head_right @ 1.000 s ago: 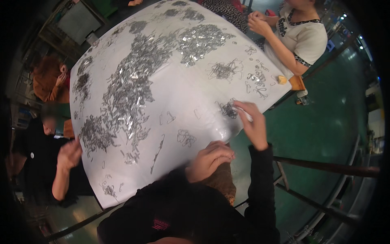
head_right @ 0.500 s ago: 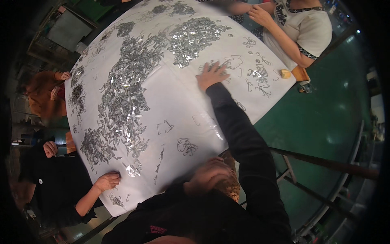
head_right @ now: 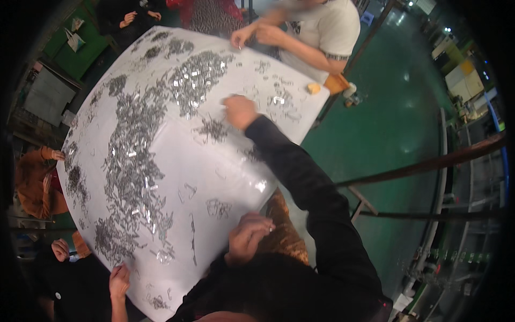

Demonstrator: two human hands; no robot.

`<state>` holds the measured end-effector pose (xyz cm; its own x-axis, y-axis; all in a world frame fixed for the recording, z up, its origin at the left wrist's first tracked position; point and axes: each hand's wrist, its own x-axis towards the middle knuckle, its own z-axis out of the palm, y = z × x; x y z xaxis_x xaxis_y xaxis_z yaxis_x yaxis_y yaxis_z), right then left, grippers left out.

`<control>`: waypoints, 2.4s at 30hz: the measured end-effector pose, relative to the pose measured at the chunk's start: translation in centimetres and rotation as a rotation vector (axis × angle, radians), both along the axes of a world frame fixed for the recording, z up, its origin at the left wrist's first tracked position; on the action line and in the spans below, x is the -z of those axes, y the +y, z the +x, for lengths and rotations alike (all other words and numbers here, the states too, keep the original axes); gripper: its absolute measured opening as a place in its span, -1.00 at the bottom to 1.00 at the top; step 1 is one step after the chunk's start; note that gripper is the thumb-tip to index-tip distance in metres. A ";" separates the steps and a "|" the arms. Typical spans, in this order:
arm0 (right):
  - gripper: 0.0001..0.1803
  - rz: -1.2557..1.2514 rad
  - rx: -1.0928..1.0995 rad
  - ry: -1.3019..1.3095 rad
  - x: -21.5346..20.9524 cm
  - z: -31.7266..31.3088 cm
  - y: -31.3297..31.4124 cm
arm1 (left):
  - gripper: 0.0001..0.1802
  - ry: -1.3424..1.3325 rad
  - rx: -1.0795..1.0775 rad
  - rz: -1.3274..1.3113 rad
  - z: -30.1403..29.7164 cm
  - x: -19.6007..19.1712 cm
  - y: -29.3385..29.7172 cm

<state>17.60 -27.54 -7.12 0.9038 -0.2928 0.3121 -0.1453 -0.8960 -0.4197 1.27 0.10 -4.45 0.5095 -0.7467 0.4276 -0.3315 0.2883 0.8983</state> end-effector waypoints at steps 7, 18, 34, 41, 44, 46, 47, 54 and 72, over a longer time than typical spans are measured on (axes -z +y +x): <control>-0.51 -0.207 0.407 0.049 3.7 -11.0 -23.0 | -0.85 -0.050 0.040 0.024 0.1 0.6 -0.6; -0.52 0.122 0.428 -0.006 6.0 -13.0 -26.1 | -0.85 -0.004 0.068 0.085 -0.6 0.1 -1.3; -0.31 1.659 -1.321 0.160 -14.5 -18.7 11.9 | -0.86 -0.121 -0.042 0.041 -3.2 1.1 1.7; -0.41 1.659 -1.898 -0.051 -19.3 -17.5 21.0 | -0.89 -0.137 -0.151 -0.028 -2.7 1.1 4.0; -0.48 1.763 -1.922 -0.167 -19.5 -17.8 22.9 | -0.90 -0.160 -0.079 -0.024 -2.3 0.3 4.3; -0.51 1.796 -1.971 -0.222 -19.2 -17.8 23.8 | -0.90 -0.168 -0.071 -0.022 -2.1 -0.2 4.5; -0.53 1.788 -1.997 -0.231 -19.2 -17.6 23.9 | -0.90 -0.159 -0.062 -0.009 -2.0 -0.4 4.6; -0.62 1.678 -1.964 -0.215 -19.1 -17.8 22.7 | -0.92 -0.055 -0.175 -0.180 -3.4 0.0 4.4; -0.61 2.357 -0.654 -0.241 -3.2 -15.5 12.7 | -0.94 -0.170 -0.023 0.049 -3.2 -0.2 4.8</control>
<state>2.10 -14.85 -3.95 0.9949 0.0194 0.0986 0.0116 0.9526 -0.3039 -1.95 4.93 -4.30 0.4507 -0.7576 0.4721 -0.4856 0.2357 0.8418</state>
